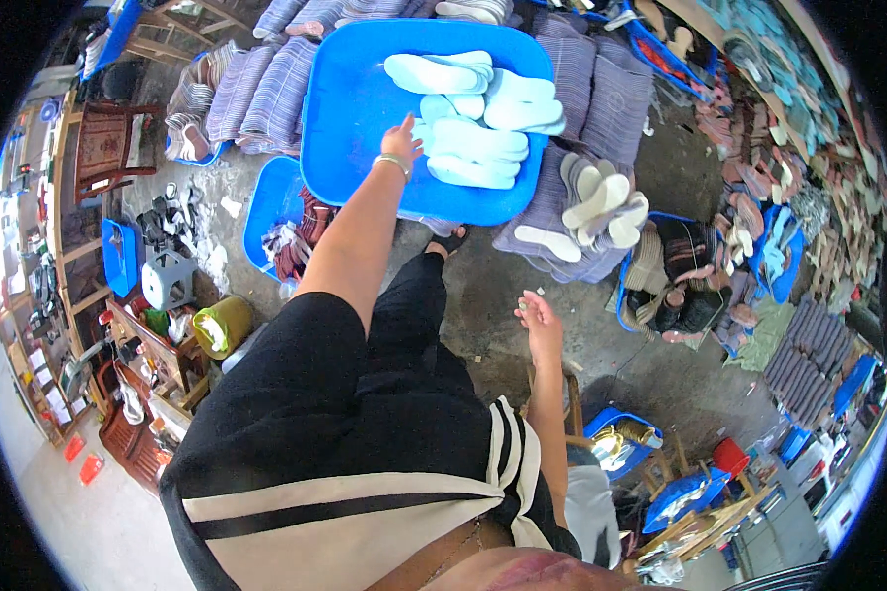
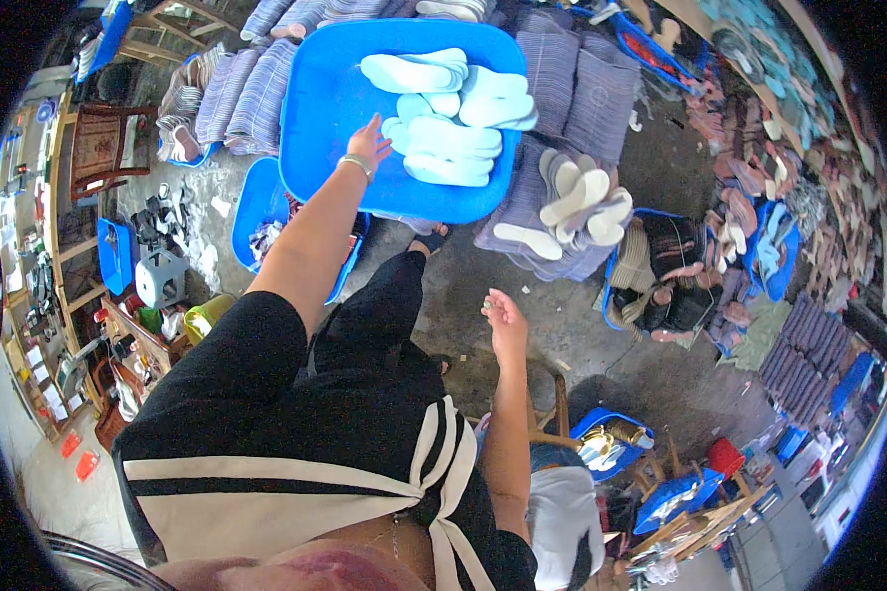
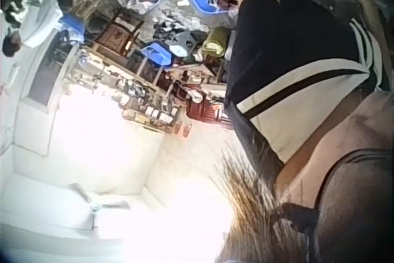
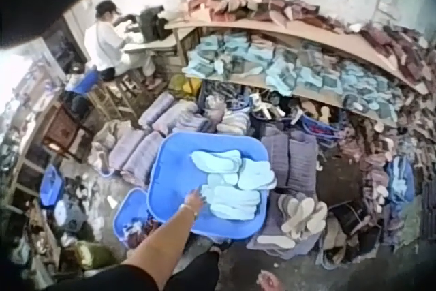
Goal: Gathering and organizing shoe insoles from a workbench and placing them into a storage bin.
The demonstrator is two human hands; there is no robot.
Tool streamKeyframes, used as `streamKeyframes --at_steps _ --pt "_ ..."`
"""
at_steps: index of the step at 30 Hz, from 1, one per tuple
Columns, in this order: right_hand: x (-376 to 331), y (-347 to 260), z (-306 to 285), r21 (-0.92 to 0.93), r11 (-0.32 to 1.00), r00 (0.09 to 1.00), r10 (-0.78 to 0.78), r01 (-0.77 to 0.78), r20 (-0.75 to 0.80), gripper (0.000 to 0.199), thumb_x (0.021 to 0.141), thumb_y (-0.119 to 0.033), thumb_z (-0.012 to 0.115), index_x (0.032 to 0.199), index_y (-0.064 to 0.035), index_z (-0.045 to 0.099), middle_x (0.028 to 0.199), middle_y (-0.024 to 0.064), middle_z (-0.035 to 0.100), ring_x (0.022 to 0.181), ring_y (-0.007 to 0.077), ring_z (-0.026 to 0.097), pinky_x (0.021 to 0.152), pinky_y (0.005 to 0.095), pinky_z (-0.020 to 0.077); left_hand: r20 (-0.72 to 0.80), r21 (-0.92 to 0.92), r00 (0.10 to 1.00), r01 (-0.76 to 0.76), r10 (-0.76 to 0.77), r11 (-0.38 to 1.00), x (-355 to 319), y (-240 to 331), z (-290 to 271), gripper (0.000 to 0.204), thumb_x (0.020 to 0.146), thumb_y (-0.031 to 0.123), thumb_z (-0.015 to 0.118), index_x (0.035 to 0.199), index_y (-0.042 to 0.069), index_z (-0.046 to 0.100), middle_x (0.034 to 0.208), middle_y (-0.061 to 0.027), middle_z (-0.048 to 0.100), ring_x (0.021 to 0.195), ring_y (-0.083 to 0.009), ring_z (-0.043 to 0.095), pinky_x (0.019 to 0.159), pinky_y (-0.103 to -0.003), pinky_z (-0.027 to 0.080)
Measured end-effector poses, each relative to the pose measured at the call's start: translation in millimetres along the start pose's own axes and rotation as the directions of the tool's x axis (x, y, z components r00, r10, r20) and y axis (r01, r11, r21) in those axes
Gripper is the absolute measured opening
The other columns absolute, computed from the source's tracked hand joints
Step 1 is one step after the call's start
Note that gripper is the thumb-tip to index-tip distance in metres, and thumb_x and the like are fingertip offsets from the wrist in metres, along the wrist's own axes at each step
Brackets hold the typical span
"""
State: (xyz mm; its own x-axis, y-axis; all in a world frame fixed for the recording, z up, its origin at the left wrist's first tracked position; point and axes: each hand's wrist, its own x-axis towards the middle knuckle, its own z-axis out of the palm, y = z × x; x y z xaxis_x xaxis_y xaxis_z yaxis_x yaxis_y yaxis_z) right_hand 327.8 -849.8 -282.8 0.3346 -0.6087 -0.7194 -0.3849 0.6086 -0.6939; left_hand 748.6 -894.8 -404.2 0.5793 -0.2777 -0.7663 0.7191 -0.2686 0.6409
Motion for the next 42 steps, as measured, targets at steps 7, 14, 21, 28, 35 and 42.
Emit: streamKeyframes --at_steps 7,14,21,28,35,42 --pt "49 -27 43 0.0 0.999 0.992 0.047 -0.047 0.119 0.032 0.093 -0.023 0.052 0.12 -0.0062 0.053 0.108 0.0037 0.06 0.089 0.0126 0.061 0.073 0.0237 0.0446 -0.012 -0.126 0.989 0.147 -0.15 0.981 106 25 72 0.08 0.079 0.048 0.065 0.137 0.004 0.031 0.138 -0.0232 0.031 0.113 -0.0386 0.048 0.086 -0.044 0.048" --pt "109 -63 19 -0.065 0.997 0.999 0.032 -0.032 -0.011 0.034 0.091 -0.016 0.054 0.123 -0.005 0.051 0.113 0.007 0.058 0.1 0.0165 0.058 0.082 0.0264 0.0445 -0.146 -0.014 0.949 0.279 -0.278 0.96 152 24 118 0.088 0.078 0.054 0.063 0.14 0.004 0.026 0.145 -0.016 0.024 0.114 -0.0405 0.047 0.085 -0.042 0.05" --pt "218 -145 20 -0.32 0.932 0.947 -0.246 0.172 -0.206 0.054 0.082 -0.011 0.064 0.131 -0.0021 0.041 0.127 0.014 0.049 0.116 0.0228 0.049 0.094 0.0329 0.0418 -0.163 -0.104 0.897 0.398 -0.411 0.911 196 4 144 0.085 0.077 0.06 0.059 0.143 0.018 0.024 0.147 -0.0143 0.018 0.124 -0.0451 0.034 0.096 -0.057 0.036" --pt "312 -167 28 -0.439 0.812 0.851 -0.496 0.385 -0.171 0.071 0.078 -0.024 0.07 0.134 0.001 0.034 0.13 0.018 0.046 0.119 0.0284 0.047 0.094 0.0369 0.0413 -0.259 -0.184 0.858 0.407 -0.443 0.895 224 -20 167 0.107 0.067 0.061 0.066 0.144 0.016 0.006 0.148 -0.0117 0.017 0.129 -0.0385 0.028 0.097 -0.056 0.034" --pt "342 -206 67 -0.668 0.734 0.944 -0.295 0.124 -0.149 0.077 0.073 -0.036 0.07 0.131 0.0023 0.037 0.125 0.0234 0.048 0.111 0.0353 0.051 0.089 0.0407 0.0429 -0.222 -0.22 0.911 0.3 -0.347 0.928 256 6 137 0.081 0.071 0.037 0.07 0.133 0.011 0.024 0.132 -0.0163 0.036 0.112 -0.034 0.046 0.084 -0.053 0.046" --pt "334 -194 70 -0.792 0.6 0.938 -0.328 0.115 -0.112 0.043 0.083 -0.032 0.056 0.118 -0.0079 0.053 0.101 0.0209 0.063 0.094 0.038 0.059 0.082 0.0427 0.0452 0.142 -0.275 0.982 0.157 -0.121 0.949 165 10 54 0.06 0.076 0.042 0.062 0.124 0.015 0.039 0.116 -0.0117 0.048 0.098 -0.0285 0.052 0.082 -0.043 0.045"
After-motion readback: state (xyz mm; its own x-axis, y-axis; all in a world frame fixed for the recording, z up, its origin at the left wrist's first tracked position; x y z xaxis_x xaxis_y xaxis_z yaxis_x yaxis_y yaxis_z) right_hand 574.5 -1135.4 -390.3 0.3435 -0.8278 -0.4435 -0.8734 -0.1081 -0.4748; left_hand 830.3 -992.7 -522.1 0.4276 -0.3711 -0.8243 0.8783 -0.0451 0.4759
